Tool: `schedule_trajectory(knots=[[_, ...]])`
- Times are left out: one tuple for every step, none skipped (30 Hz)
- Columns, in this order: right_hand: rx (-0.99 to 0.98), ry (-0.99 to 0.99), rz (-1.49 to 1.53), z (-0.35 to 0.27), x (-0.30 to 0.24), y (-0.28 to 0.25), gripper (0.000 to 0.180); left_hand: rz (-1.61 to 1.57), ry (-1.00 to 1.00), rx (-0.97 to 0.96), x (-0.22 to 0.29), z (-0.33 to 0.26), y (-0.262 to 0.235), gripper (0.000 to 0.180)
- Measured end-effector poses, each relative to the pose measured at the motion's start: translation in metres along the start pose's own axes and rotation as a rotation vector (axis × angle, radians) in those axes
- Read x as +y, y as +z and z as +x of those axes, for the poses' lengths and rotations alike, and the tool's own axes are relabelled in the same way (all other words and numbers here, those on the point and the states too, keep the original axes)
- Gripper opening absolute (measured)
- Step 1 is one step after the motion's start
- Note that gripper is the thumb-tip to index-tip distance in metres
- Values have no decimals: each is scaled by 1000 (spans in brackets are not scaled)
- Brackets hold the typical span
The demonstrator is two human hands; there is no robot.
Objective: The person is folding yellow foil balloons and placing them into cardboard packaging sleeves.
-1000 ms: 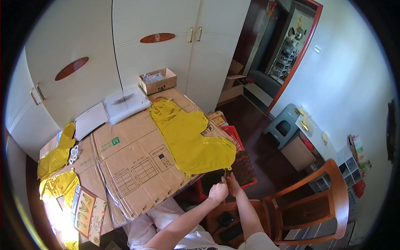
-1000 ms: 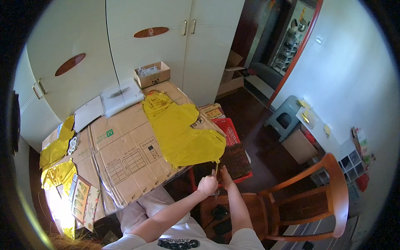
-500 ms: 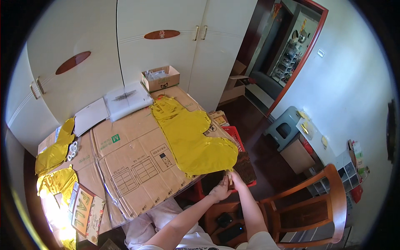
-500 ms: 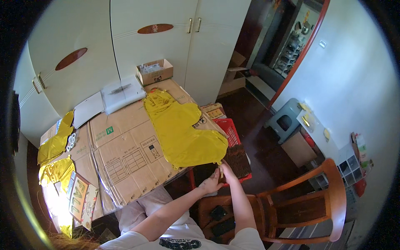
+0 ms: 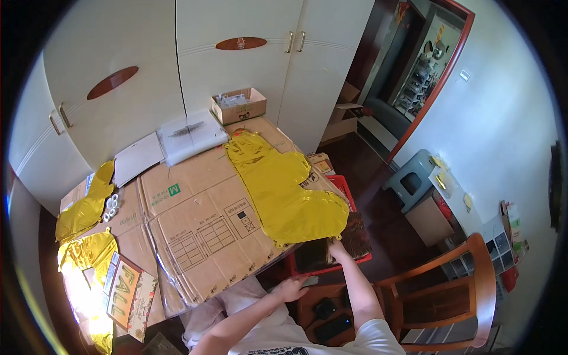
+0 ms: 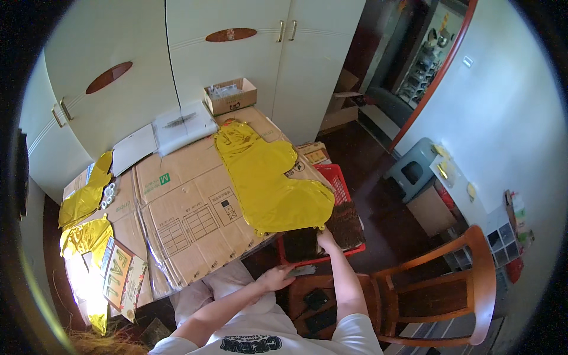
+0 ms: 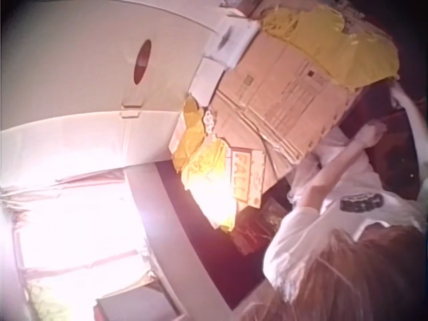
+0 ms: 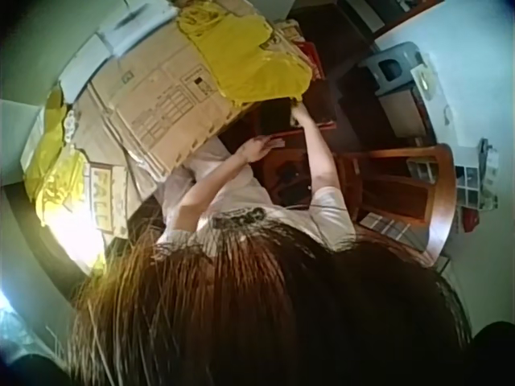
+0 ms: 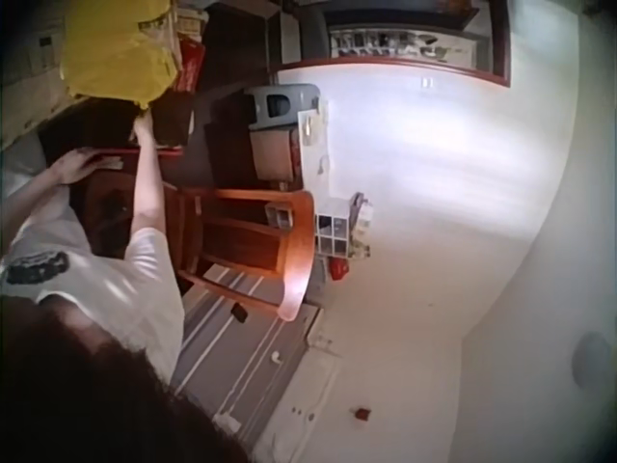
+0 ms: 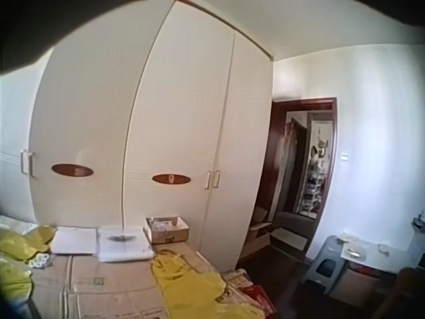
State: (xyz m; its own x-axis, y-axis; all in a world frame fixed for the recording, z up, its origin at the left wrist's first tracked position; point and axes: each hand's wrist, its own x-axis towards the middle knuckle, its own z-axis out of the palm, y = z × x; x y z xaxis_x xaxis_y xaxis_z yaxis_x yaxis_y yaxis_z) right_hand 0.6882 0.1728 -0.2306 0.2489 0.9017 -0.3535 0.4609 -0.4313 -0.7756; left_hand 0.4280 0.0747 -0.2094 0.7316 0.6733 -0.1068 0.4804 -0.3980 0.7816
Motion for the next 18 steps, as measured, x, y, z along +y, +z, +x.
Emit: schedule_trajectory(knots=[[13,2,30,4,13,-1,42,-10,-12,-49,4,-13,-6,59],[24,4,61,10,25,-3,42,-20,-24,-97,7,-23,-11,55],[26,-1,90,17,32,-1,44,-10,-27,-71,5,-34,-11,54],[16,17,19,21,34,3,43,-1,-38,-47,1,-48,-9,53],[6,35,-52,25,37,8,42,9,-49,-22,-2,-59,-6,52],[-2,52,-122,29,39,15,42,3,-60,-12,1,-69,-9,52],[-13,114,-36,35,44,19,44,-3,-60,3,9,-78,-14,52],[13,94,-66,39,50,24,46,-10,-61,18,18,-88,-20,52],[48,72,-96,46,60,26,48,-16,-8,72,28,-98,-27,50],[96,49,-129,55,72,21,51,-28,38,91,29,-103,-27,49],[145,103,-231,69,98,-11,54,-49,131,98,31,-103,-21,48],[101,129,-182,66,85,13,54,-47,109,131,25,-119,-21,47],[46,158,-139,54,66,36,55,-61,61,107,32,-137,-36,44],[19,190,-103,42,55,44,55,-74,64,135,29,-149,-36,44],[12,216,-103,35,47,45,56,-88,83,159,26,-158,-29,43],[9,232,-94,28,43,42,56,-102,116,184,23,-162,-24,42],[8,248,-85,21,40,40,57,-124,111,186,25,-165,-24,43],[3,263,-78,18,38,36,58,-138,103,187,25,-167,-24,43]])
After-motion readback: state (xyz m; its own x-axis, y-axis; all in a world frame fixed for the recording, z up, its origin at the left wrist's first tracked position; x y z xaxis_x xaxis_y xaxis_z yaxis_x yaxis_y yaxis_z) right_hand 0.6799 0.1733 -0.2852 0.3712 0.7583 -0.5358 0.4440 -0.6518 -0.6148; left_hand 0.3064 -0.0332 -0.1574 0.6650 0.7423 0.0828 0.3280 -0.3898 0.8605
